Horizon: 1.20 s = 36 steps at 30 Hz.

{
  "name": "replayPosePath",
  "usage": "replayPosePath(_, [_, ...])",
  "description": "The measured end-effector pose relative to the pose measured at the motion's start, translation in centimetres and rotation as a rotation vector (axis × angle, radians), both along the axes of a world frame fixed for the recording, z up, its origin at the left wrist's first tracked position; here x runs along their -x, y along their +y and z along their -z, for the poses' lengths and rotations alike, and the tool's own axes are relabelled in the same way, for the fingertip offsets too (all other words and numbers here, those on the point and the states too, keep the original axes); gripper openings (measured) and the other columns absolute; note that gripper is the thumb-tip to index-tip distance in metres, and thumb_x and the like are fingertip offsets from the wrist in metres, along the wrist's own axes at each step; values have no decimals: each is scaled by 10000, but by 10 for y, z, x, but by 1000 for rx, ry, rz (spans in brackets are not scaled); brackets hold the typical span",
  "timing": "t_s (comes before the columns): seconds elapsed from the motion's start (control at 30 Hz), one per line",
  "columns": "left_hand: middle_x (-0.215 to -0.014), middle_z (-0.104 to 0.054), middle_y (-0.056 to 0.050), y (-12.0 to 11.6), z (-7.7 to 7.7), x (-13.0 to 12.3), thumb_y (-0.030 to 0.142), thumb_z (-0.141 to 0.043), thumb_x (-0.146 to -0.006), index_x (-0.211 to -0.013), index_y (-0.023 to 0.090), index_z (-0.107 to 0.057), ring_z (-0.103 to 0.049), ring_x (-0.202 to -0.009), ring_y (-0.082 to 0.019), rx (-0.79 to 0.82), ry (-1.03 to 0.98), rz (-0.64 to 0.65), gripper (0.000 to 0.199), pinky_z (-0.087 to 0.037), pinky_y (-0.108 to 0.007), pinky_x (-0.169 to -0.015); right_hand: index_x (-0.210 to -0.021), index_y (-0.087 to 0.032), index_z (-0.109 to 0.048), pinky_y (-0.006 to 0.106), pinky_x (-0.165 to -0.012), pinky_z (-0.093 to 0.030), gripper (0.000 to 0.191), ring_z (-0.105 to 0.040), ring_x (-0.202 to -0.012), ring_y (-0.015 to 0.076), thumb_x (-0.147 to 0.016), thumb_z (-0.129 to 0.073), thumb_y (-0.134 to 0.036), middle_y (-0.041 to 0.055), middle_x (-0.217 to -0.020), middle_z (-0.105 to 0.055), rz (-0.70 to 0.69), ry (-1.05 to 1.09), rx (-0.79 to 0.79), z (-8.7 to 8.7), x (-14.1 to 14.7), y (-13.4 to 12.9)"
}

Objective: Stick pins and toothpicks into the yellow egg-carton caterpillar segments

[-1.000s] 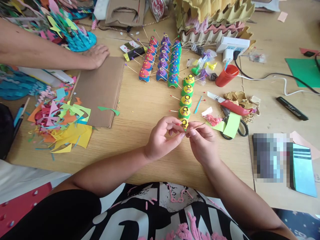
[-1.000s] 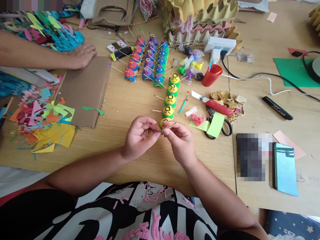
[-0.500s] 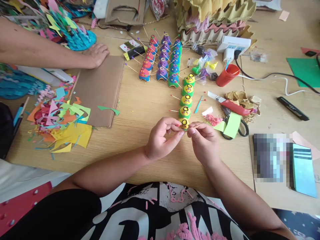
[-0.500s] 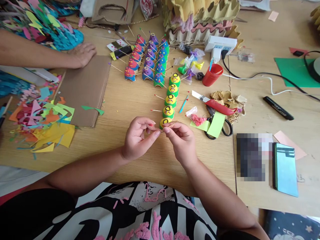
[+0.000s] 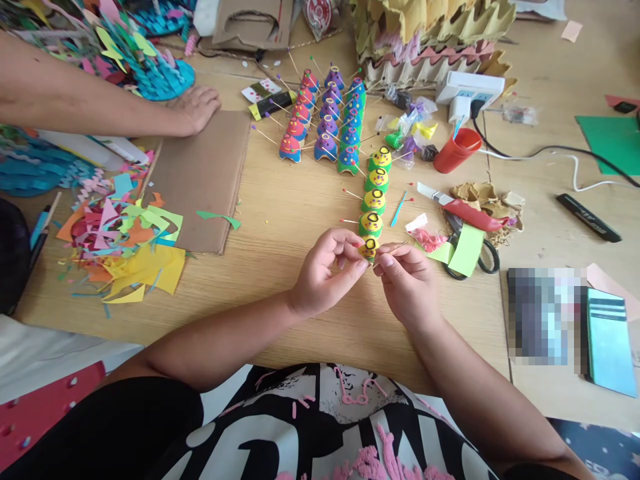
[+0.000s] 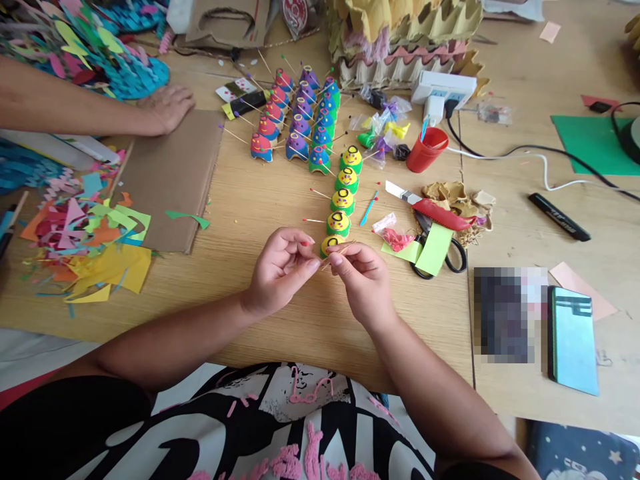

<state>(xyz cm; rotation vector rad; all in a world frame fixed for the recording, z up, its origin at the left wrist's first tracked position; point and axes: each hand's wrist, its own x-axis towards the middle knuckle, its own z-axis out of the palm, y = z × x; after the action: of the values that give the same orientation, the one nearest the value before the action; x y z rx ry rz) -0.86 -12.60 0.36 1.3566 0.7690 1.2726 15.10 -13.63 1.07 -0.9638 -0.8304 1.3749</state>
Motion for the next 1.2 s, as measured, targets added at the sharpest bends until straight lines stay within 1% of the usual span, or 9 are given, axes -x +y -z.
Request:
replayPosePath(0.17, [-913,-716,-14,-1,1,1,272,-657,-998,-1198,257,-551,-638,-806,-133,-58,17,25,227,-449,-312,-729,-801,-278,-727,285,-647,-515,200,-550,-643,91,-786,-879,-407,-27,-876,-740,-15,-15,-13,-1,-1,0])
replayPosePath(0.3, [-966,-733,-21,-1,4,2,234,-701,-961,-1223,261,-561,-648,-840,-131,-137,69,-9,298,-433,-305,-739,-790,-276,-707,284,-658,-513,214,-550,-648,88,-802,-873,-411,-33,-878,-729,-13,-26,-44,0,-2,0])
replayPosePath(0.47, [-974,-743,-16,-1,5,2,203,-725,-941,-1223,258,-566,-653,-839,-114,-135,104,-43,328,-430,-284,-736,-760,-266,-709,281,-668,-508,222,-567,-676,98,-785,-888,-394,-30,-817,-700,-15,-13,-35,1,-1,-1])
replayPosePath(0.63, [-1020,-756,-24,1,7,0,200,-710,-949,-1216,248,-569,-697,-864,-111,-200,123,-67,306,-437,-262,-699,-734,-261,-703,289,-712,-511,215,-574,-697,108,-805,-875,-369,-36,-740,-651,-25,-8,-51,0,0,0])
replayPosePath(0.7, [-1011,-768,-24,2,8,0,207,-718,-943,-1223,245,-564,-696,-847,-115,-216,146,-74,322,-442,-265,-698,-723,-259,-688,299,-726,-513,227,-572,-702,114,-815,-866,-366,-36,-731,-646,-19,-22,-63,0,0,0])
replayPosePath(0.87, [-914,-763,0,3,6,0,180,-733,-921,-1217,240,-566,-637,-717,-89,-256,183,-92,345,-426,-250,-656,-709,-252,-672,299,-759,-500,233,-583,-751,128,-841,-850,-324,-35,-683,-629,0,-19,-123,-2,1,0])
replayPosePath(1.0, [-884,-725,7,3,4,1,163,-720,-922,-1193,225,-590,-615,-707,-79,-301,211,-139,307,-437,-229,-652,-703,-246,-654,278,-693,-483,258,-554,-707,118,-818,-865,-342,-43,-689,-613,22,67,-79,-4,-1,2])
replayPosePath(1.1, [-924,-714,-6,3,5,1,176,-696,-946,-1188,216,-601,-636,-753,-83,-310,194,-174,263,-461,-224,-675,-709,-238,-639,250,-632,-455,273,-531,-672,98,-805,-875,-337,-49,-721,-609,27,162,-24,-5,-2,3])
replayPosePath(1.2, [-958,-721,-20,3,7,2,187,-680,-965,-1228,216,-586,-657,-786,-94,-305,159,-156,281,-474,-231,-691,-717,-232,-645,234,-639,-455,264,-538,-674,86,-821,-868,-328,-51,-728,-614,8,205,-13,-4,-2,3])
